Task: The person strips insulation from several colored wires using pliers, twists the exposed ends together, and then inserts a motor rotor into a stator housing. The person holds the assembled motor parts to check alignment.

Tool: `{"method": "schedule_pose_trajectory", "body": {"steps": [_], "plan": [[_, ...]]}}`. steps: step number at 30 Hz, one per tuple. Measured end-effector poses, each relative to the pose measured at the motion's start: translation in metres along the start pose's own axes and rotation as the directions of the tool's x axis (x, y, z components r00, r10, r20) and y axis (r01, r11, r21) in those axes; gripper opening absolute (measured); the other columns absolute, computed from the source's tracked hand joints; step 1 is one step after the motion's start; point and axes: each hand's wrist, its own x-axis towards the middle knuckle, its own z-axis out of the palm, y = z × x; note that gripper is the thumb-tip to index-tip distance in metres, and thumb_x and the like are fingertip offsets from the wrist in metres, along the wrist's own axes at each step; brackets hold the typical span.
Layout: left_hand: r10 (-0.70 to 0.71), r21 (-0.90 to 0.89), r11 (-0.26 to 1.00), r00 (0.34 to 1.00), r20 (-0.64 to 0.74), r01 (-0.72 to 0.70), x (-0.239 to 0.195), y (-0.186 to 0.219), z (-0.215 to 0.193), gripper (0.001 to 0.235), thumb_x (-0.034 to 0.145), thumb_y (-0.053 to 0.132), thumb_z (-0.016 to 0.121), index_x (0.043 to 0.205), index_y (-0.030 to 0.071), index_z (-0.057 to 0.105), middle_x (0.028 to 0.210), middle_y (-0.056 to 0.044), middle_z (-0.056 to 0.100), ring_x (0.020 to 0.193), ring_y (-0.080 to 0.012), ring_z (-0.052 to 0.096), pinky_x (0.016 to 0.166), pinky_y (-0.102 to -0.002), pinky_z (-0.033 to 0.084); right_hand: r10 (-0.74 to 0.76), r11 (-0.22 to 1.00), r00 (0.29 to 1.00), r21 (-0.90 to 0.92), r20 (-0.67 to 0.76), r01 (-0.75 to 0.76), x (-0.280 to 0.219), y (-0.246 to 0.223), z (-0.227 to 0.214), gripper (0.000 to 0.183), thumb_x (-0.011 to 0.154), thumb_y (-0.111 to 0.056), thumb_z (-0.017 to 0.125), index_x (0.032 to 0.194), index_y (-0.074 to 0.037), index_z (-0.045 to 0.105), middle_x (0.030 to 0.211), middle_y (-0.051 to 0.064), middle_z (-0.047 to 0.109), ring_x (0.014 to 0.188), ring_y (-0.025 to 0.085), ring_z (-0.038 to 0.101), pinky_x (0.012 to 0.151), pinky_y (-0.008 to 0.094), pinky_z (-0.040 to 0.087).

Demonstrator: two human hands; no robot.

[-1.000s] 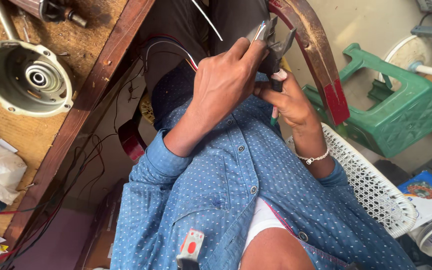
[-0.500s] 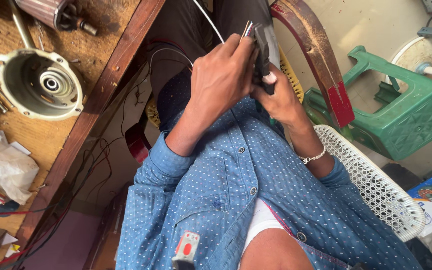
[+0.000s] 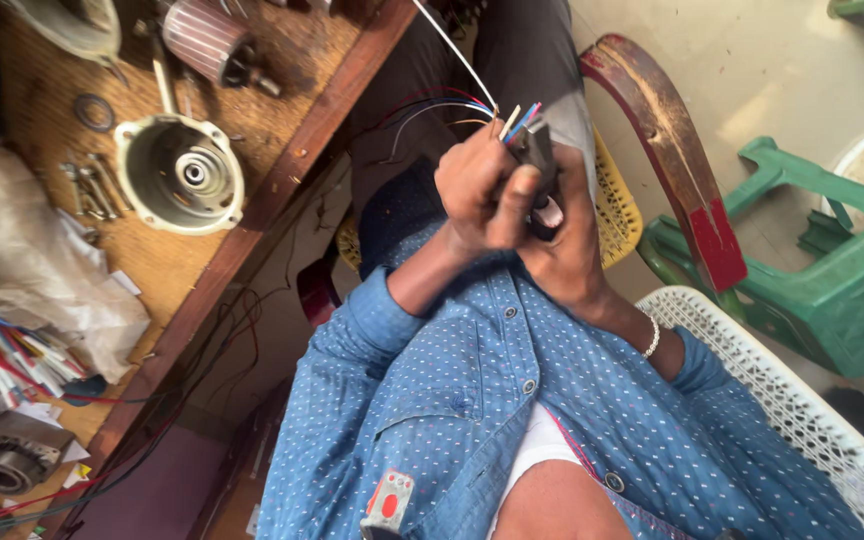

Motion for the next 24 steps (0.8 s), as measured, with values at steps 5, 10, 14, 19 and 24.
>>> {"method": "schedule_pose_trajectory", "body": {"steps": [5,10,14,19,24], "plan": [[0.053,-0.098,0.993,0.997,-0.062,-0.059,0.033,0.013,0.012,0.033,0.098,0.022,0.062,0.074,0.003,0.050,0.070,-0.012,0.048,0.057,-0.0254,0.047,0.052,-0.038,0.035,-0.079,0.996,0.991,-0.037,-0.110,0.075,0.006,-0.009,0.001,0.060,0.097,0.003,0.071,0.145,-0.004,0.036,0.129,0.009,0.051,0.119,0.018,0.057,0.104,0.033,0.050],[0.003,-0.057,0.998,0.999,-0.044,-0.005,0.029,-0.003,0.029,0.030,0.099,0.014,0.063,0.075,0.000,0.051,0.069,-0.012,0.043,0.059,-0.0258,0.044,0.053,-0.037,0.033,-0.085,0.995,0.977,0.040,-0.196,0.094,0.019,-0.020,-0.003,0.067,0.091,0.007,0.069,0.149,-0.005,0.036,0.128,0.009,0.051,0.115,0.016,0.055,0.104,0.031,0.049],[-0.184,-0.242,0.962,0.956,-0.228,0.128,0.032,-0.020,0.052,0.030,0.100,0.016,0.064,0.077,0.002,0.051,0.070,-0.007,0.042,0.061,-0.0198,0.042,0.056,-0.032,0.033,0.017,0.936,0.956,0.341,-0.292,0.087,0.041,-0.048,-0.008,0.076,0.074,0.008,0.056,0.146,-0.005,0.036,0.130,0.005,0.052,0.124,0.014,0.053,0.110,0.030,0.043],[-0.275,-0.478,0.877,0.870,-0.408,0.053,0.049,-0.014,0.062,0.030,0.106,0.029,0.060,0.090,0.005,0.051,0.083,-0.005,0.051,0.075,-0.0150,0.048,0.067,-0.030,0.041,0.305,0.499,0.903,0.858,-0.303,0.120,0.059,-0.018,-0.044,0.064,0.085,0.012,0.050,0.146,-0.004,0.045,0.114,0.011,0.060,0.102,0.021,0.062,0.096,0.041,0.056],[-0.250,-0.895,0.436,0.968,-0.027,0.088,0.029,-0.002,0.032,0.036,0.104,0.037,0.063,0.104,0.010,0.040,0.082,0.000,0.036,0.069,-0.0096,0.034,0.063,-0.026,0.031,0.285,0.782,0.957,0.592,-0.060,-0.196,0.003,0.075,-0.091,0.051,0.084,0.009,0.050,0.134,0.000,0.054,0.126,0.013,0.065,0.106,0.025,0.068,0.090,0.044,0.063]]}}
